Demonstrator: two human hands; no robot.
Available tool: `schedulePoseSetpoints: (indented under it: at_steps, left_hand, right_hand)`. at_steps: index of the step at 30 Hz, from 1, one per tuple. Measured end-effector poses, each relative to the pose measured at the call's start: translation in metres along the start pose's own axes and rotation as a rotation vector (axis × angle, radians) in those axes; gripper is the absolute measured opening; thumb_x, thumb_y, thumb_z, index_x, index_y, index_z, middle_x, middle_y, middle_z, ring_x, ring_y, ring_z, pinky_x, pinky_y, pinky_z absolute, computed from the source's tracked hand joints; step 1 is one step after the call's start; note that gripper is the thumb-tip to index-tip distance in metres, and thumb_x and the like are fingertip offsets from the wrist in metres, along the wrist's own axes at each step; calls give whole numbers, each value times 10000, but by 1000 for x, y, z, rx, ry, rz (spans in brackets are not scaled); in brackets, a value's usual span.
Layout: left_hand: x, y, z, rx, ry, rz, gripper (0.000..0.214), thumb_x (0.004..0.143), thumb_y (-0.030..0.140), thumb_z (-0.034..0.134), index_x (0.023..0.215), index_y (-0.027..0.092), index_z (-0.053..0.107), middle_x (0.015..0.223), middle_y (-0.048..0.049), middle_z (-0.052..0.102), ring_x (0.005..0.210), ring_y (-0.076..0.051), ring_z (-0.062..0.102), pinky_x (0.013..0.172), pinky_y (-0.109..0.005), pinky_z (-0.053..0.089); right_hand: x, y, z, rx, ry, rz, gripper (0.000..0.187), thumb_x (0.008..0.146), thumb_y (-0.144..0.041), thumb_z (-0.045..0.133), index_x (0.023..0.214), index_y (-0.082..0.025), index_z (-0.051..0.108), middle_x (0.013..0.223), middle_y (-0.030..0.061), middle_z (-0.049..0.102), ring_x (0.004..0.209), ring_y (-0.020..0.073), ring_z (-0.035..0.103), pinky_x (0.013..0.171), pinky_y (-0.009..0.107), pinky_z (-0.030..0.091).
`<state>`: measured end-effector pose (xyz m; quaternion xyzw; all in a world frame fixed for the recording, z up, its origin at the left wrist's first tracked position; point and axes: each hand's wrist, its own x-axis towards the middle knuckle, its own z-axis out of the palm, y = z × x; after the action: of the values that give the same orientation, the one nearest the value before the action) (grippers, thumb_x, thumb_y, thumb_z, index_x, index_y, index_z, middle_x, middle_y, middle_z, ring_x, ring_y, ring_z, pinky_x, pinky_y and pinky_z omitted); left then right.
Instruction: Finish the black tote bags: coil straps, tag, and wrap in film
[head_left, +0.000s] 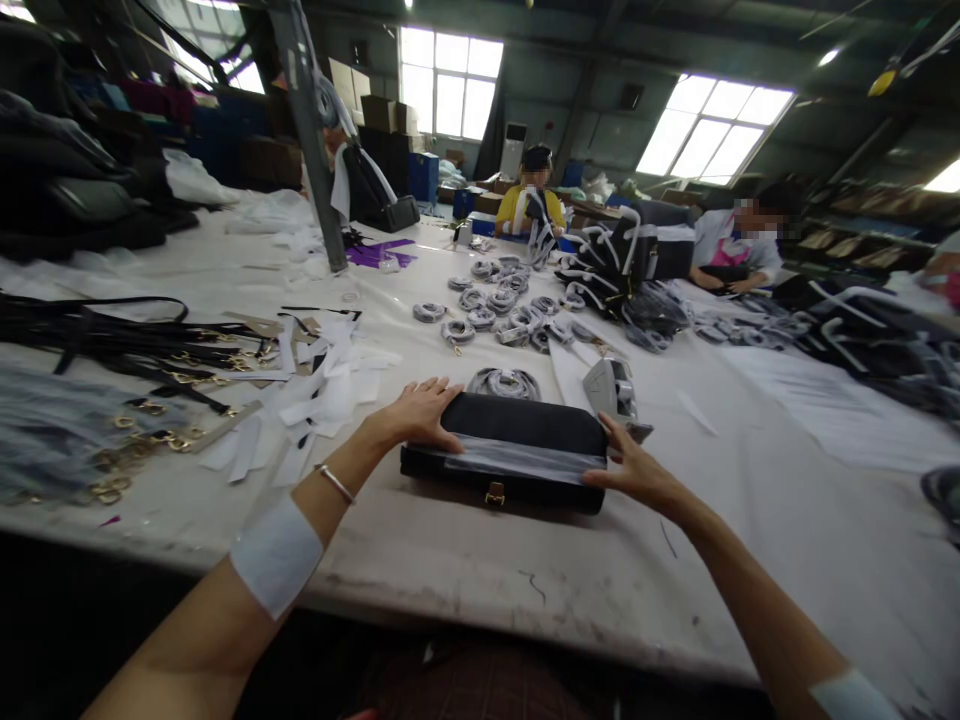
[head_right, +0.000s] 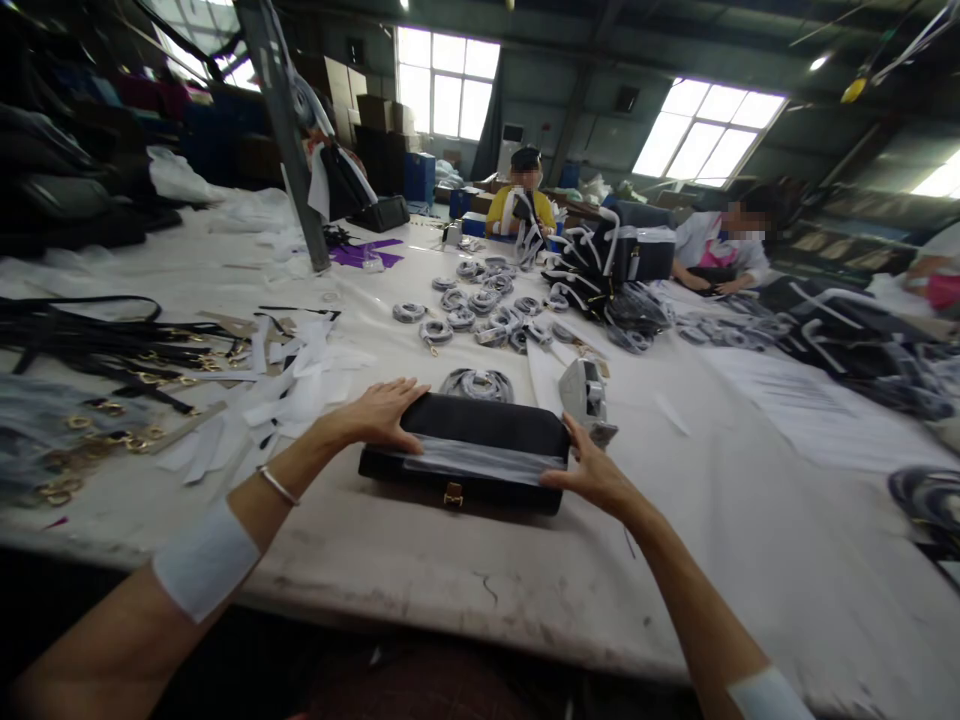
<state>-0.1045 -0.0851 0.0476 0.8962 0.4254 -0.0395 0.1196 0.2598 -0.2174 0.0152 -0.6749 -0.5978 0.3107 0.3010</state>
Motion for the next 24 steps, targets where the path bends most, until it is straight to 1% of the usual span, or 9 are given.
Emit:
schedulePoseSetpoints:
  at_steps: [3,6,9,11,13,15,19,21,24]
  left_hand:
    - [3,1,-7,-20,-58,-23,1111,606,685,690,1485,178,240,1431,-198,434,1290,-351,437,1041,-446,357]
    - [-18,13,-11,91,108,-22,1114,561,666,744,1444,134,321,1245,-185,550,1147,-342,529,1006,-436,389]
    - [-64,31,-3,254,362,21,979,626,539,786,1409,122,371,1155,-148,574,1105,-321,532,1070,-473,319]
    - [-101,43,10,303,478,109,720,759,365,732,1367,141,418,1074,-108,590,1039,-277,552,1028,-441,372]
    - [-134,52,30,323,572,210,431,869,186,579,1291,191,493,953,-63,601,901,-228,577,900,-390,454]
    - [-161,61,53,293,557,275,397,901,98,447,1278,199,518,888,-48,606,810,-200,577,831,-360,477]
    - [-187,77,91,274,549,318,530,883,58,364,1375,219,473,1183,-74,626,1139,-247,542,1066,-443,355]
    - [-189,82,100,308,524,342,599,868,48,356,1419,273,424,1392,-39,524,1306,-251,431,1134,-469,265]
    - [-183,82,103,312,446,358,671,844,43,385,1460,307,348,1497,-23,415,1368,-239,372,1140,-464,273]
  right_hand:
    - [12,-7,0,240,-156,74,1185,548,-458,845,1504,-181,203,1422,186,464,1251,321,511,1055,460,417]
    - [-3,-10,6,227,-56,20,1157,583,-420,843,1511,-223,181,1427,159,469,1224,307,541,1031,453,450]
    - [-47,-3,15,15,166,-131,997,648,-410,809,1475,-245,277,1404,135,496,1192,307,567,1018,468,463]
    - [-81,7,21,-135,292,-293,785,691,-383,785,1378,-246,429,1299,110,585,1164,296,588,1018,451,471]
    - [-112,20,27,-226,278,-455,510,790,-315,696,1272,-257,540,1204,92,638,1118,268,619,984,403,507]
    - [-133,33,31,-302,219,-562,342,881,-241,560,1220,-271,596,1196,86,642,1111,242,626,961,364,527]
    - [-145,53,38,-441,184,-688,395,923,-153,440,1259,-292,594,1221,65,640,1155,211,600,972,335,520]
    - [-138,56,40,-479,178,-748,426,915,-143,439,1293,-286,572,1226,65,641,1183,212,580,976,341,515]
    - [-122,55,36,-542,164,-771,449,903,-143,448,1322,-265,550,1248,77,634,1203,220,564,963,362,521]
